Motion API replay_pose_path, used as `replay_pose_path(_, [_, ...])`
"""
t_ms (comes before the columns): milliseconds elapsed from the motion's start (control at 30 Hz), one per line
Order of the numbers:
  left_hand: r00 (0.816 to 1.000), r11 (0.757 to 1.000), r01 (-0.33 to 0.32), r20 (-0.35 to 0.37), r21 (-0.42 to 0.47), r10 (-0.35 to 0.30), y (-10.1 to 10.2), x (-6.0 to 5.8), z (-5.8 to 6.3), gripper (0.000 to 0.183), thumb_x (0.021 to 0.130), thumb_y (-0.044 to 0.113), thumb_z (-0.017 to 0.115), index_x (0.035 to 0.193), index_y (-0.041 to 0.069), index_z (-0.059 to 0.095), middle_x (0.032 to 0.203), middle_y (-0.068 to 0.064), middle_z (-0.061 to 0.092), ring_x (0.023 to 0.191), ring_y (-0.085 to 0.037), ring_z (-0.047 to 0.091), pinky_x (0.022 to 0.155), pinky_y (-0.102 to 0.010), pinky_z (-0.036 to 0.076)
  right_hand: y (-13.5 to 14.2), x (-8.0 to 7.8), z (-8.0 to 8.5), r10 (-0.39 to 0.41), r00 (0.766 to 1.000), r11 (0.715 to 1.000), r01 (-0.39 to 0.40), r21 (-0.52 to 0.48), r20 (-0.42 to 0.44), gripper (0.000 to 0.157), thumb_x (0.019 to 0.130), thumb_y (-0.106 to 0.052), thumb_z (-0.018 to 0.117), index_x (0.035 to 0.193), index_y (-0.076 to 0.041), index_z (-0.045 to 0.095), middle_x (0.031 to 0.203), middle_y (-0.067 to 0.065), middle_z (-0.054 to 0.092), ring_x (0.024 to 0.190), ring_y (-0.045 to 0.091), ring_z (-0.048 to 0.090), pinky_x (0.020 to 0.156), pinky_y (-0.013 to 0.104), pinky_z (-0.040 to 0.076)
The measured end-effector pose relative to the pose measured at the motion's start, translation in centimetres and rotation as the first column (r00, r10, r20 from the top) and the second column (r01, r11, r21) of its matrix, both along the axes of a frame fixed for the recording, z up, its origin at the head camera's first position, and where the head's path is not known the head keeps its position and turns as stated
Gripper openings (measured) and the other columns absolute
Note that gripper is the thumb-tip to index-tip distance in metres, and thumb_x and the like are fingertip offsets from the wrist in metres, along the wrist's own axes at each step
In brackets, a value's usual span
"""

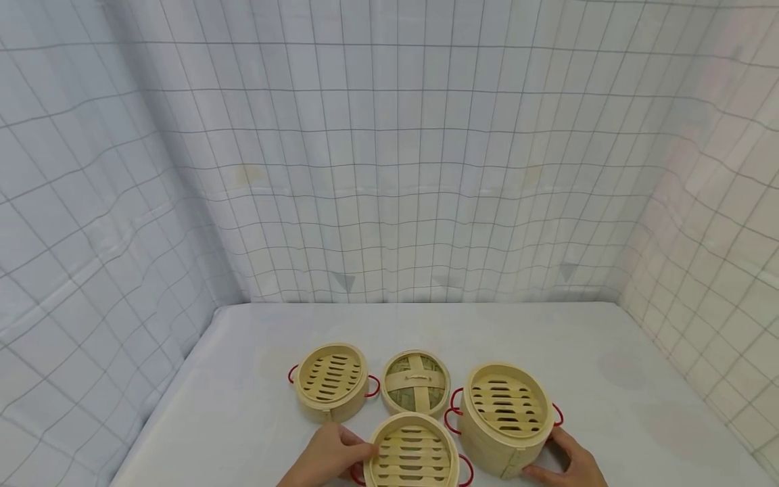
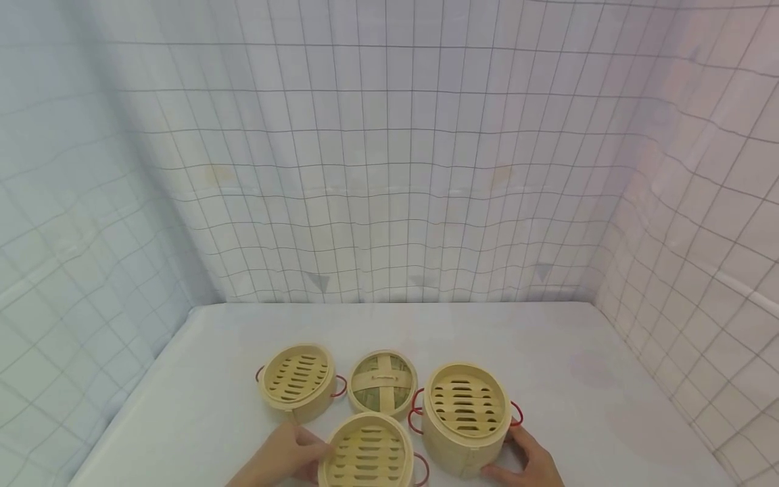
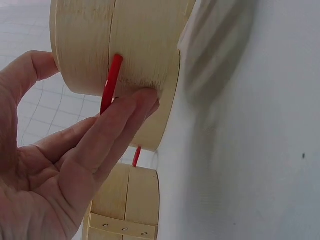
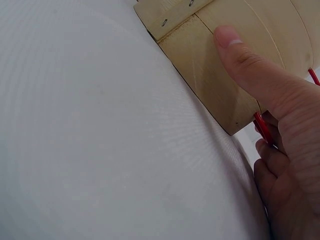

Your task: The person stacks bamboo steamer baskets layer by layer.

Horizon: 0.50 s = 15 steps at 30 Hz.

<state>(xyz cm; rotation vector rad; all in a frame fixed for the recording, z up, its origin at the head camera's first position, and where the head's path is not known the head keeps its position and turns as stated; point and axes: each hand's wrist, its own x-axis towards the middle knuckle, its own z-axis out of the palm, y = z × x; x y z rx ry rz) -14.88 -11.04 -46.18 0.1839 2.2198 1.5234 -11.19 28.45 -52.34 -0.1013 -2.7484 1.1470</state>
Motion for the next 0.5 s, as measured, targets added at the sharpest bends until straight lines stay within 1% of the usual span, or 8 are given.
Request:
replay_pose_path(100, [1.0, 1.0, 0.008, 0.001, 0.029, -0.008, -0.1, 0.0, 0.5, 0.026, 0.081, 0.026, 0.068, 0.081, 0.0, 0.072, 0.061, -0.005, 0.064, 0.057, -0.012, 0.062, 0.055, -0.028, 0.052, 0.1, 0.1, -0.2, 0.005, 0.999, 1.0, -0.005, 0.007, -0.04, 0.071, 0.057, -0.038, 0.085, 0.119, -0.013, 0.059, 0.113, -0.002, 0.059, 0.105, 0.009, 0.051, 0.084, 0.02, 0.038])
replay_pose_path(167, [1.0, 0.999, 0.008, 0.002, 0.044, -0.008, -0.1, 0.1, 0.9, 0.025, 0.081, 0.025, 0.068, 0.081, 0.0, 0.072, 0.062, -0.006, 0.065, 0.057, -0.012, 0.062, 0.055, -0.028, 0.052, 0.1, 0.1, -0.3, 0.01, 0.997, 1.0, -0.009, 0.007, -0.074, 0.07, 0.057, -0.036, 0.086, 0.118, -0.013, 0.06, 0.111, -0.003, 0.059, 0.103, 0.006, 0.051, 0.082, 0.013, 0.035])
replay_pose_path(267, [1.0, 0.998, 0.011, -0.002, 0.058, -0.01, -0.3, 0.0, 1.6, 0.024, 0.081, 0.024, 0.068, 0.079, 0.0, 0.072, 0.061, -0.006, 0.064, 0.057, -0.012, 0.061, 0.056, -0.029, 0.053, 0.1, 0.1, -0.5, 0.022, 0.992, 1.0, -0.022, 0.002, -0.121, 0.07, 0.056, -0.034, 0.087, 0.116, -0.012, 0.06, 0.11, -0.003, 0.059, 0.101, 0.003, 0.051, 0.081, 0.006, 0.03])
replay_pose_path(400, [1.0, 0.998, 0.023, -0.023, 0.066, -0.021, -0.6, -0.5, 2.6, 0.025, 0.082, 0.024, 0.066, 0.077, 0.0, 0.072, 0.059, -0.003, 0.063, 0.058, -0.012, 0.061, 0.056, -0.03, 0.053, 0.0, 0.0, -0.7, 0.031, 0.987, 0.999, -0.032, -0.005, -0.156, 0.069, 0.055, -0.033, 0.087, 0.115, -0.012, 0.061, 0.11, -0.003, 0.059, 0.101, 0.001, 0.051, 0.08, 0.003, 0.027])
replay_pose_path(500, [0.999, 0.997, 0.03, -0.046, 0.078, -0.026, -1.0, -1.1, 3.5, 0.026, 0.082, 0.023, 0.065, 0.075, -0.001, 0.071, 0.058, -0.002, 0.061, 0.058, -0.012, 0.061, 0.057, -0.031, 0.053, 0.0, 0.0, -0.7, 0.029, 0.989, 1.0, -0.03, -0.002, -0.142, 0.069, 0.056, -0.034, 0.087, 0.116, -0.013, 0.061, 0.111, -0.003, 0.059, 0.102, 0.003, 0.051, 0.081, 0.006, 0.03])
